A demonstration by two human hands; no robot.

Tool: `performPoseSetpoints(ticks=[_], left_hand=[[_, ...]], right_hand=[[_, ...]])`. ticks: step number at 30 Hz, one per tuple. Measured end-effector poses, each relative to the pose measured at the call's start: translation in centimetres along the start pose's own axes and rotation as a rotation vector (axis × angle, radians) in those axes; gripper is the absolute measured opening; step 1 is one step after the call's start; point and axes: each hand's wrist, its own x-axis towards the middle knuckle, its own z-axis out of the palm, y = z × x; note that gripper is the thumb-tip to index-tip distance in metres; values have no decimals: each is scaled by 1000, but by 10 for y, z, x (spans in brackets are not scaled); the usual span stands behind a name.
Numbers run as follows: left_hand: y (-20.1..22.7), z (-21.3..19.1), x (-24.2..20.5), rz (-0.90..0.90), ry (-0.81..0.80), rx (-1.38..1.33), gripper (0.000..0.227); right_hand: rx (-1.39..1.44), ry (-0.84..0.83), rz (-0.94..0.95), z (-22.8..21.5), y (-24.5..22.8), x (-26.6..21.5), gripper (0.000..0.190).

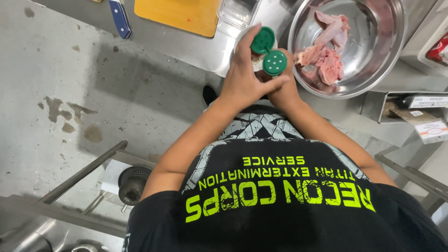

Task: Preparing and seasoning chicken wings.

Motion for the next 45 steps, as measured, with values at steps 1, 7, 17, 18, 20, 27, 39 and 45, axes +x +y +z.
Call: performPoseSetpoints(ticks=[1,7,17,18,20,27,39,45], left_hand=[[-4,-7,4,120,-88,-39,103],[-12,-23,8,52,-431,-346,106],[2,-6,4,-3,-50,-391,122],[-1,2,-1,-3,-49,-391,122],[-8,17,-9,-115,76,-431,128],[-16,2,7,17,64,-326,115],[-14,5,5,24,-99,-303,78],[-25,22,-2,176,250,-21,57]], right_hand=[[157,6,143,-1,4,-1,53],[132,-131,-83,-24,-16,15,67],[222,-125,115,-30,-39,29,58],[222,-126,115,-27,-37,27,58],[193,-52,241,-19,-34,27,52],[99,49,166,-17,-21,22,50],[395,10,304,-18,-37,34,42],[-100,61,29,-24,-52,39,36]])
